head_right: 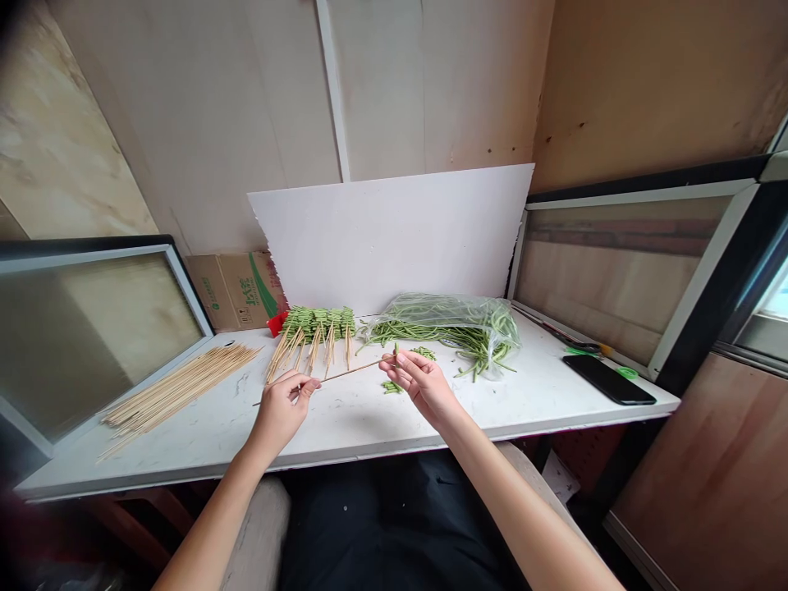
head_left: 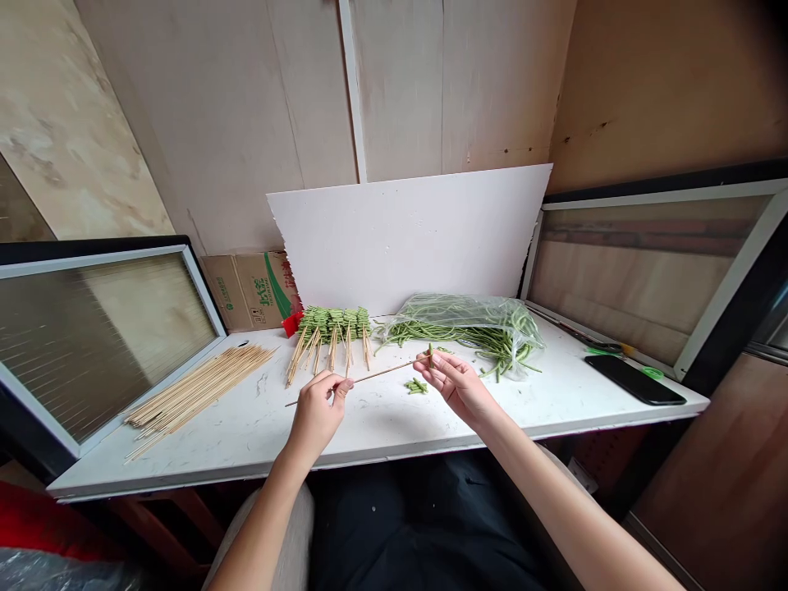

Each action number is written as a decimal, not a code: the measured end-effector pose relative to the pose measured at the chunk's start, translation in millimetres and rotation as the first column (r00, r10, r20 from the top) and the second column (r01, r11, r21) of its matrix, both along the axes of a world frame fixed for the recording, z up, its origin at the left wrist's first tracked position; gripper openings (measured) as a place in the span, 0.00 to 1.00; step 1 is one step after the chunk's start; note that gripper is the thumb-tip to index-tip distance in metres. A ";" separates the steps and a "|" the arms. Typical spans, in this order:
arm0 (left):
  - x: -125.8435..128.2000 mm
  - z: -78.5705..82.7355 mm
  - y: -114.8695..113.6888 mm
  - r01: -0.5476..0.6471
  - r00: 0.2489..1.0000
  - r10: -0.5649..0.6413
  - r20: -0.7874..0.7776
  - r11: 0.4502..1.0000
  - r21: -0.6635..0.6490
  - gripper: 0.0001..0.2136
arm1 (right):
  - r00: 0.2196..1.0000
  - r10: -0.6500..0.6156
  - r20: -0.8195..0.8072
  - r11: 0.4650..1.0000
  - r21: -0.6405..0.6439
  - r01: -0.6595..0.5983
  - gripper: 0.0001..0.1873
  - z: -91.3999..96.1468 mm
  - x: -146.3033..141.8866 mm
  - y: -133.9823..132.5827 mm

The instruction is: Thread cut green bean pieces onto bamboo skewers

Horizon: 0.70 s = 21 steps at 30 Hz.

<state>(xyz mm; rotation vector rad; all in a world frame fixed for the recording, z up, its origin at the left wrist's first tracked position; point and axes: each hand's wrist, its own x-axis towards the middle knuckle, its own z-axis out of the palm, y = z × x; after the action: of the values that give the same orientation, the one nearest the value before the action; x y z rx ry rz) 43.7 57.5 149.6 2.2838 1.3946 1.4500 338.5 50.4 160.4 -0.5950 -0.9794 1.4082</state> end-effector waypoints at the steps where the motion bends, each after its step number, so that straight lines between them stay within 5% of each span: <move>1: 0.1 0.0 0.0 -0.002 1.000 0.002 0.000 1.000 -0.003 0.15 | 1.000 0.001 0.000 1.000 0.001 -0.001 0.16 -0.1 -0.1 0.0; 21: -0.4 -3.9 -0.1 -0.023 0.999 0.024 0.039 0.999 -0.043 0.11 | 0.999 -0.016 0.029 0.998 -0.054 0.017 0.15 -1.7 2.5 2.0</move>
<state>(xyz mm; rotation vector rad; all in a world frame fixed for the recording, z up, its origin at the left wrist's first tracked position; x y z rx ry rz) 43.3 57.4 145.7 2.2083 1.4318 1.4495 341.0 52.4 158.7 -0.6633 -0.9593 1.4185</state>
